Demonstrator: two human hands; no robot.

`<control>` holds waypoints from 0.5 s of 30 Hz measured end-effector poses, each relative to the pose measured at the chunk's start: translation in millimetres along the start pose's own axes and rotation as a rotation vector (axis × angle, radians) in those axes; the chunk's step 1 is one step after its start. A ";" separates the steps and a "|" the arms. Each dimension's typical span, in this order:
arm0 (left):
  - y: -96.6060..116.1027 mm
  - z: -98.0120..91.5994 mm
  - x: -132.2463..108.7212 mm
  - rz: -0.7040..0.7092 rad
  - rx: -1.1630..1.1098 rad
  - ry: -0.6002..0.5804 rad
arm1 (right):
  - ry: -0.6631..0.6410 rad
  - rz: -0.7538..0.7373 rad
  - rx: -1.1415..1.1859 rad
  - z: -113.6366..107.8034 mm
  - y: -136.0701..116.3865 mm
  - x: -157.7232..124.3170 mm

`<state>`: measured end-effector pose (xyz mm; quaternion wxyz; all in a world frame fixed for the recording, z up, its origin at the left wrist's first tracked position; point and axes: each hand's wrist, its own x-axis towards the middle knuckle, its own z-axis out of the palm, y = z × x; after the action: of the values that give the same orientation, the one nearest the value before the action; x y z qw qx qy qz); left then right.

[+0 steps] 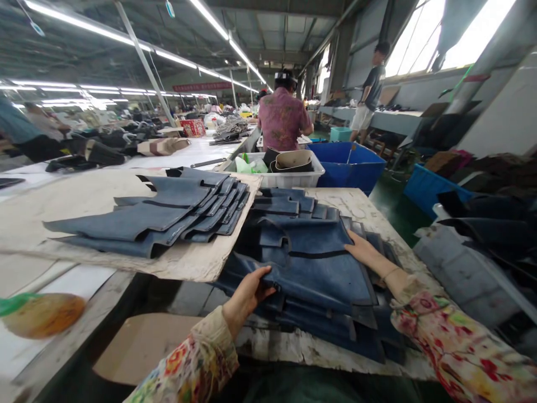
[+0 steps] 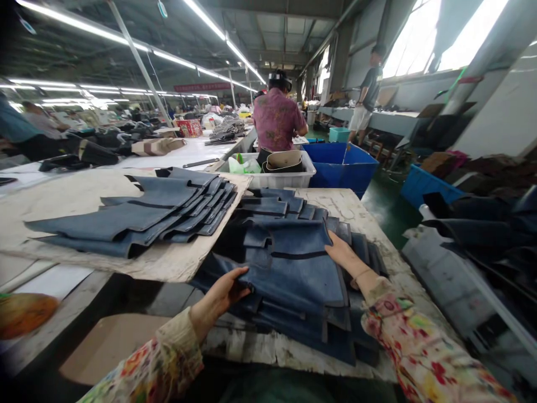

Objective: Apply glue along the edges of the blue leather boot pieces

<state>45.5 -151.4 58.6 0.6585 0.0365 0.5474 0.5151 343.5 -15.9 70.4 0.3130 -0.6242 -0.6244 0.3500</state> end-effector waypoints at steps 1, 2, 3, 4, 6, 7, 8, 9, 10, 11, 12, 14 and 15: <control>0.7 0.4 -1.1 0.005 0.004 0.005 | 0.038 -0.043 -0.026 -3.4 -2.7 1.4; 1.6 0.3 -2.4 0.013 0.003 0.015 | 0.064 -0.068 -0.014 -6.3 -6.4 1.8; 2.7 -0.6 -4.0 0.021 -0.001 0.025 | 0.077 -0.071 0.030 -8.5 -10.7 1.4; 4.0 -2.1 -5.5 0.030 -0.009 0.031 | 0.083 -0.065 0.099 -10.0 -15.4 0.6; 7.0 -6.4 -8.1 0.047 -0.026 0.039 | 0.091 -0.059 0.255 -10.3 -25.3 -1.1; 8.7 -8.8 -8.7 0.059 -0.032 0.043 | 0.114 -0.067 0.316 -9.2 -30.2 -1.2; 10.3 -11.3 -8.5 0.072 -0.034 0.048 | 0.145 -0.075 0.352 -7.1 -34.9 -0.5; 12.0 -13.9 -7.4 0.088 -0.033 0.057 | 0.169 -0.086 0.369 -4.0 -39.3 1.1; 13.6 -16.5 -5.4 0.109 -0.029 0.068 | 0.184 -0.096 0.378 0.1 -43.4 3.5; 15.4 -19.3 -2.4 0.134 -0.019 0.082 | 0.184 -0.107 0.386 5.1 -47.2 6.4; 17.4 -22.6 1.2 0.165 -0.003 0.096 | 0.177 -0.113 0.402 11.2 -50.8 9.7; 22.7 -31.5 8.8 0.254 0.046 0.125 | 0.164 -0.122 0.444 26.7 -57.5 16.2; 26.2 -37.3 12.0 0.311 0.078 0.139 | 0.168 -0.126 0.463 36.2 -60.7 19.0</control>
<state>-1.1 -149.8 51.6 0.5295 0.1106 0.5989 0.5905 279.1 2.9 99.5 0.5195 -0.5228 -0.5371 0.4103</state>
